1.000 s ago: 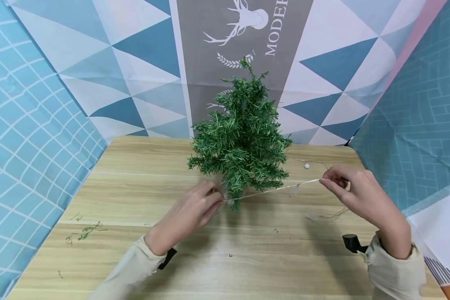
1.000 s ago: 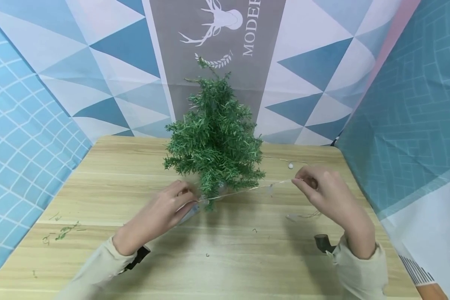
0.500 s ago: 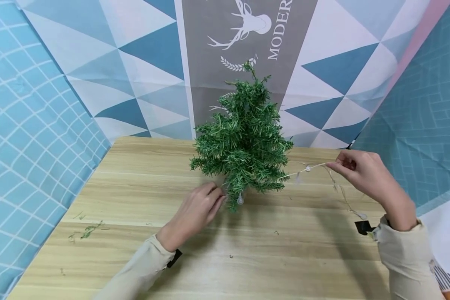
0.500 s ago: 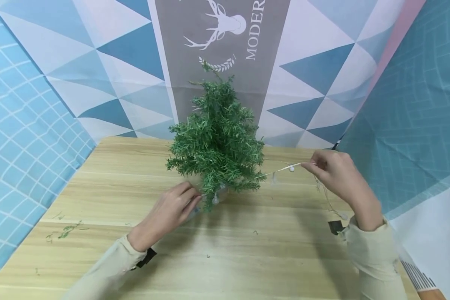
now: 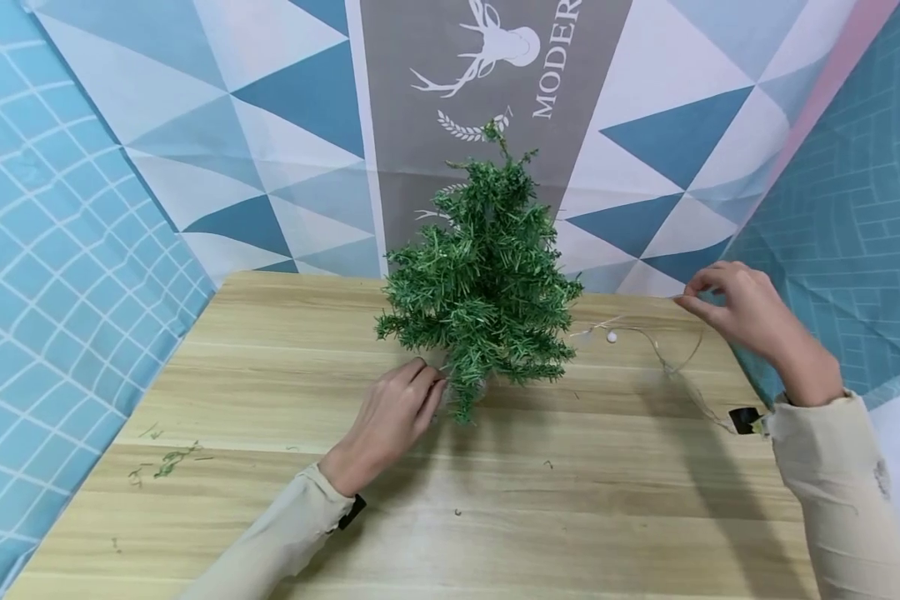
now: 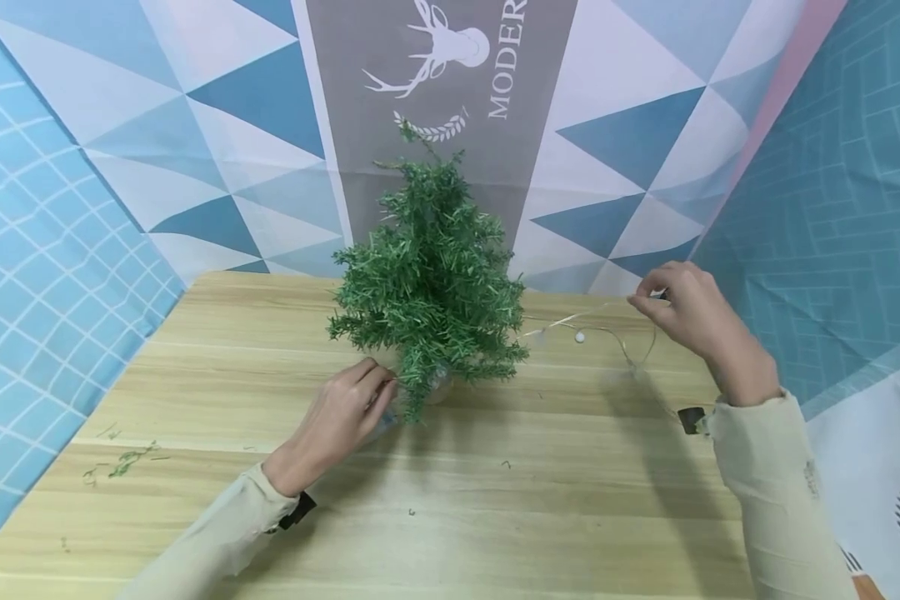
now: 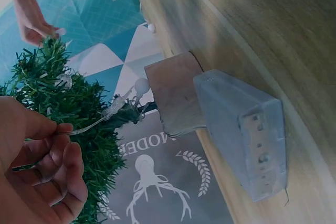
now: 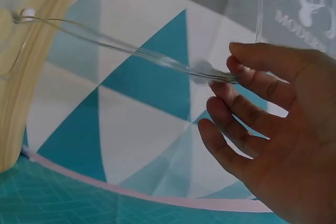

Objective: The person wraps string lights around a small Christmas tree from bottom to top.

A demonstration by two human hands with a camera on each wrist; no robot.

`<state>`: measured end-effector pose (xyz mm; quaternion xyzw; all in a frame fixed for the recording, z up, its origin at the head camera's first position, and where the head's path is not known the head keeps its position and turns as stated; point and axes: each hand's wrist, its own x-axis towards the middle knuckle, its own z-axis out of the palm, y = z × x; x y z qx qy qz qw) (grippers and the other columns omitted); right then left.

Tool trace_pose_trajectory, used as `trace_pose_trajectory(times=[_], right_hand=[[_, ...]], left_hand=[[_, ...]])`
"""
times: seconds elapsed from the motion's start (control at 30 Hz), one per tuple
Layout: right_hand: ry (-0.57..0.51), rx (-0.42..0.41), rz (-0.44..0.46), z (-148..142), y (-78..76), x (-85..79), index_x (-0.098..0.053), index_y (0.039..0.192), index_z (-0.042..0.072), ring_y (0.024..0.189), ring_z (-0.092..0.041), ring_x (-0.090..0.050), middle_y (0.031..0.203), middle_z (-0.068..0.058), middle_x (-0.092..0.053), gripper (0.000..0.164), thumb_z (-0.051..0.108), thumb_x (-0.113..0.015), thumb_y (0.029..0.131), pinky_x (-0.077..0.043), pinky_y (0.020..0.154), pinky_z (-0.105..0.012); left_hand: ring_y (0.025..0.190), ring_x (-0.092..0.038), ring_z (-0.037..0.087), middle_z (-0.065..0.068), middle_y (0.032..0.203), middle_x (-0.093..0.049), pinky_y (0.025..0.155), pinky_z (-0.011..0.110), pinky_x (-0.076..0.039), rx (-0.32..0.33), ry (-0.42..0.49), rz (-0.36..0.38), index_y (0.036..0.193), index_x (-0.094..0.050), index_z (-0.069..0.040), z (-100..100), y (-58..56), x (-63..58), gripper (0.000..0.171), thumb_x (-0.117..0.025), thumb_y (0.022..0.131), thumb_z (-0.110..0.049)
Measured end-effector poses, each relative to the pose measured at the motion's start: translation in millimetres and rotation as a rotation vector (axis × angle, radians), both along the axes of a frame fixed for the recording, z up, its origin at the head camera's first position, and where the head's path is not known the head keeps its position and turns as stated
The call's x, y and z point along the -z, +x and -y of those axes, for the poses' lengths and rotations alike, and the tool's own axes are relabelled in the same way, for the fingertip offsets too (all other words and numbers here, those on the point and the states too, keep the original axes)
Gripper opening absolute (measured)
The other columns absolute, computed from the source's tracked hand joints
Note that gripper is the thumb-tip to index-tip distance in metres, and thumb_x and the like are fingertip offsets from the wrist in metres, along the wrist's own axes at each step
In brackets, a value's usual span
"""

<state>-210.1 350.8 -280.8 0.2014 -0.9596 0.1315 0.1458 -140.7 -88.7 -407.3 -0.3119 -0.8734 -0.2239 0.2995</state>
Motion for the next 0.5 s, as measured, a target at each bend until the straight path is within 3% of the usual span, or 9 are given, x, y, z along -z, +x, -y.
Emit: trace_pose_trajectory(times=[0.1,0.2,0.33,0.5], right_hand=[[-0.024,0.031,0.029,-4.9,-10.4,0.0,-0.069,0.083,0.003,0.085,-0.036,-0.063,0.088,-0.015,-0.065,0.013,0.01,-0.067,0.094,-0.053,0.073,-0.054],[-0.043,0.073,0.055,-8.9,-21.1,1.1,-0.068,0.081,0.006,0.073,-0.027,-0.061,0.081,-0.009,-0.063,0.018,0.015,-0.064,0.096,-0.049,0.066,-0.043],[-0.045,0.098,0.035,-12.4,-33.8,3.0,-0.068,0.08,0.004,0.072,-0.023,-0.045,0.073,-0.007,-0.058,0.018,0.014,-0.061,0.094,-0.035,0.066,-0.038],[-0.072,0.162,0.032,-15.1,-43.8,1.4,-0.068,0.099,-0.002,0.06,-0.025,-0.04,0.062,-0.008,-0.05,0.022,0.017,-0.06,0.094,-0.031,0.057,-0.037]], left_hand=[[0.064,-0.057,0.016,0.004,0.079,-0.063,0.059,0.03,-0.054,-0.015,-0.005,-0.009,0.09,-0.069,-0.002,-0.6,-0.9,1.7,0.011,-0.063,0.095,-0.009],[0.064,-0.058,0.016,0.004,0.08,-0.063,0.058,0.03,-0.054,-0.021,-0.015,-0.022,0.09,-0.069,-0.003,-2.2,-1.3,1.8,0.011,-0.063,0.096,-0.01],[0.063,-0.058,0.016,0.004,0.079,-0.063,0.057,0.03,-0.054,-0.023,-0.023,-0.026,0.09,-0.069,-0.003,-4.4,-0.6,0.1,0.009,-0.064,0.095,-0.01],[0.065,-0.059,0.016,0.005,0.082,-0.064,0.059,0.03,-0.055,-0.014,-0.014,-0.007,0.093,-0.069,-0.002,-5.3,-0.7,-2.1,0.007,-0.065,0.094,-0.007]])
